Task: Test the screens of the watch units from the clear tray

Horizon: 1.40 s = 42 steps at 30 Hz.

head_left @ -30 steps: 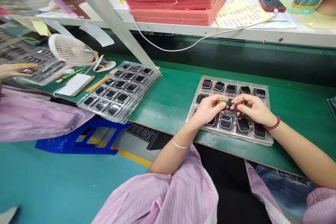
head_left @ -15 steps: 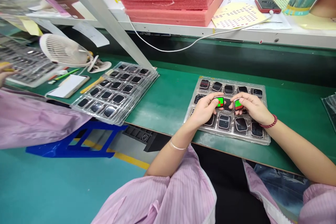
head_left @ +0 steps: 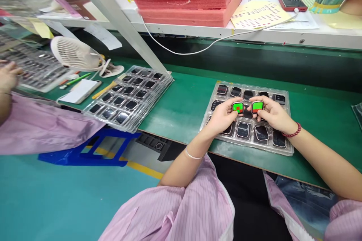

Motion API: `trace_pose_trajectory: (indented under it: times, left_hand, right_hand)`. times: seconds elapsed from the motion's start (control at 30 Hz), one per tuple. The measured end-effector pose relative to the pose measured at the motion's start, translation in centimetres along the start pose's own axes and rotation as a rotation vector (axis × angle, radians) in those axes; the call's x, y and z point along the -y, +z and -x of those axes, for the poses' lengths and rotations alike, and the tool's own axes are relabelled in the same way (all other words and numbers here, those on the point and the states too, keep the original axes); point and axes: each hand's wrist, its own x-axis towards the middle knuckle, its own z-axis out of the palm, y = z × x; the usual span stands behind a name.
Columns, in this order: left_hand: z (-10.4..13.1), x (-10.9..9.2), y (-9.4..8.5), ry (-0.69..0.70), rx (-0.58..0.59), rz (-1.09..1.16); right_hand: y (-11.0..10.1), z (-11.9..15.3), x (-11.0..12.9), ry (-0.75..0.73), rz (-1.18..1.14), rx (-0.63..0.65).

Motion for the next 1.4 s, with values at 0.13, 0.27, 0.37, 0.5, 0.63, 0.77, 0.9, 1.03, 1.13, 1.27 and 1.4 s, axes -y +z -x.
trace_pose_trajectory:
  times: [0.13, 0.27, 0.37, 0.5, 0.63, 0.77, 0.9, 1.03, 1.13, 1.27, 1.4]
  left_hand:
    - [0.13, -0.27, 0.13, 0.013, -0.010, 0.008]
    - [0.21, -0.35, 0.17, 0.025, -0.011, -0.061]
    - [0.25, -0.50, 0.16, 0.044, -0.012, -0.091]
    - [0.33, -0.86, 0.22, 0.033, -0.008, -0.075]
    - [0.31, -0.78, 0.17, 0.048, 0.016, -0.037]
    - [0.22, -0.40, 0.04, 0.043, 0.011, -0.079]
    - [0.21, -0.30, 0.03, 0.017, 0.022, -0.088]
    - [0.30, -0.43, 0.02, 0.036, 0.033, -0.052]
    - [0.34, -0.52, -0.02, 0.023, 0.029, -0.056]
    - [0.33, -0.61, 0.00, 0.016, 0.033, -0.076]
    - [0.39, -0.88, 0.13, 0.039, 0.026, -0.112]
  right_hand:
    - [0.14, 0.17, 0.37, 0.004, 0.026, 0.020]
    - [0.19, 0.22, 0.68, -0.023, 0.081, 0.023]
    - [0.22, 0.24, 0.74, -0.047, 0.106, 0.034]
    - [0.34, 0.30, 0.87, -0.030, 0.084, 0.042]
    - [0.41, 0.27, 0.99, 0.023, 0.074, 0.021]
    - [0.36, 0.17, 0.94, 0.023, 0.063, 0.013]
    - [0.29, 0.11, 0.78, 0.044, 0.062, 0.000]
    - [0.28, 0.12, 0.67, 0.042, 0.060, -0.010]
    - [0.31, 0.12, 0.70, 0.034, 0.059, -0.007]
    - [0.31, 0.14, 0.77, 0.050, 0.062, -0.013]
    - [0.26, 0.13, 0.78, 0.043, 0.067, -0.001]
